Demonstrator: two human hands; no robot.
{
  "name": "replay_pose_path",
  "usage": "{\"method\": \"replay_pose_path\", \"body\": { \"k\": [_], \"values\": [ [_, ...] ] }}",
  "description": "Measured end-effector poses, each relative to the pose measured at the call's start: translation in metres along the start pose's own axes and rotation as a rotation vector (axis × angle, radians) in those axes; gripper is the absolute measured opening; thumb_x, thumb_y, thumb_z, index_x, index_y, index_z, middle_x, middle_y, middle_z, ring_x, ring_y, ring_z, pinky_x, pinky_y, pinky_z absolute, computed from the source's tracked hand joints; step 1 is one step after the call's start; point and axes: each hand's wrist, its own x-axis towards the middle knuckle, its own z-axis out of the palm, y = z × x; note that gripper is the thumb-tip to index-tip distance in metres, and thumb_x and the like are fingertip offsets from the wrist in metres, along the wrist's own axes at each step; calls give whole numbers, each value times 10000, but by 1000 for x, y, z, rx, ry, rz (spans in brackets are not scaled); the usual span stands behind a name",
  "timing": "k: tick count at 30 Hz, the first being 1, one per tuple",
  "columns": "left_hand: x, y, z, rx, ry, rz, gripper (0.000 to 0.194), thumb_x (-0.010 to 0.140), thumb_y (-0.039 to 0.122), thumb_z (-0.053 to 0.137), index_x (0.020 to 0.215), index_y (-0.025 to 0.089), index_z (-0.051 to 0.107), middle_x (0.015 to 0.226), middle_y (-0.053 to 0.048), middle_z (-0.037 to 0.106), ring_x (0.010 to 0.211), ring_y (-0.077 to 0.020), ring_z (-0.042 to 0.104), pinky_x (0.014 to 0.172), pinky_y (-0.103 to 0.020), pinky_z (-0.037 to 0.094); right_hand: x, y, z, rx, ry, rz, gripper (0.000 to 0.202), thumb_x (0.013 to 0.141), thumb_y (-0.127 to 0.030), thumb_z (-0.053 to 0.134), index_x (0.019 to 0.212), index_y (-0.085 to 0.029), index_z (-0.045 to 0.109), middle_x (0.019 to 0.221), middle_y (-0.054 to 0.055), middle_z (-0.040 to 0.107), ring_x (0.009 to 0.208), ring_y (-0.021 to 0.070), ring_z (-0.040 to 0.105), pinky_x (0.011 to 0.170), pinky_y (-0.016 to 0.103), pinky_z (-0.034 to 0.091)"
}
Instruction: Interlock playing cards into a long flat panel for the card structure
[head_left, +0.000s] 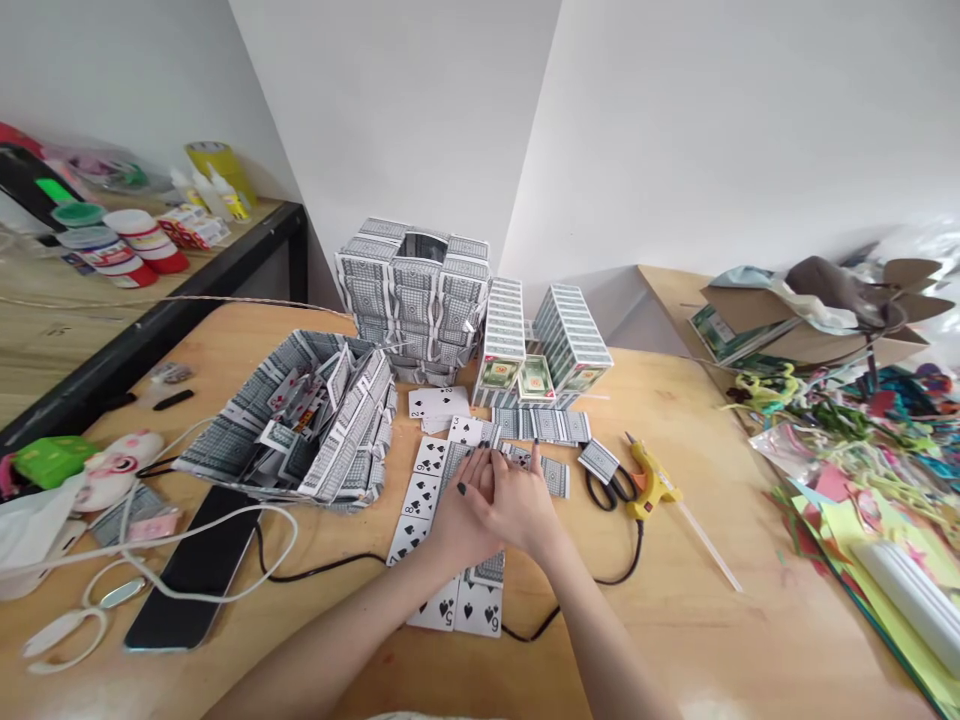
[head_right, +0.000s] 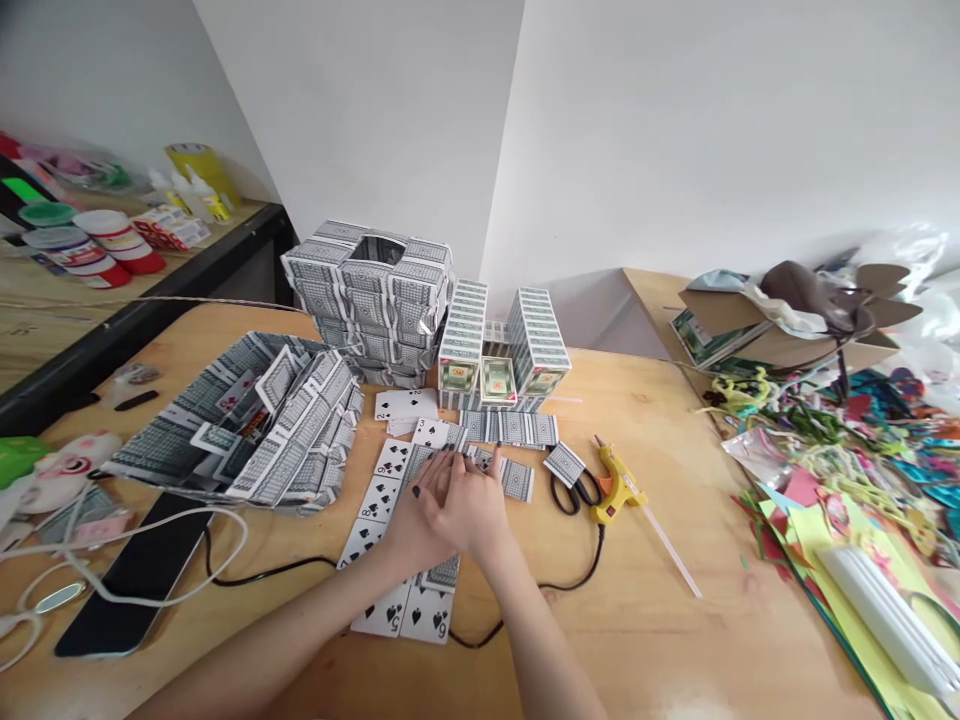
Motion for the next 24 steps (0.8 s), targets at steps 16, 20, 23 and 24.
{"method": "replay_pose_path", "body": {
  "k": [16, 20, 23, 24],
  "values": [
    [0, -2, -1, -70, 5, 47, 774, 687, 435, 523, 1344, 80, 320, 1334, -168, 425, 1279, -349, 289, 1061, -507, 192, 9, 5, -12, -49, -181, 31, 700, 781, -617, 386, 1175, -47, 490, 902, 179, 666, 885, 309, 604, 1027, 517, 30],
    [0, -6, -12, -105, -75, 24, 900, 636, 556, 564, 1357, 92, 291, 1362, -176, 383, 1271, -356, 300, 1037, -507, 240, 11, 0, -9, -80, -174, 30, 675, 810, -604, 345, 1115, -31, 529, 875, 186, 662, 848, 289, 610, 1040, 463, 82],
    [-1, -14, -24, -132, -174, 106, 936, 630, 643, 545, 1368, 136, 274, 1397, -146, 340, 1285, -334, 284, 1037, -483, 253, 9, -4, 1, -107, -116, 29, 684, 837, -562, 329, 1159, 17, 496, 1009, 234, 625, 971, 310, 568, 1042, 449, 115],
    [-2, -17, -27, -137, -192, 128, 908, 655, 629, 535, 1373, 145, 262, 1405, -137, 330, 1291, -318, 280, 1044, -468, 249, 9, -6, 4, -117, -94, 30, 674, 848, -538, 328, 1171, 31, 484, 1046, 248, 608, 1010, 316, 548, 1043, 448, 122]
  ]
}}
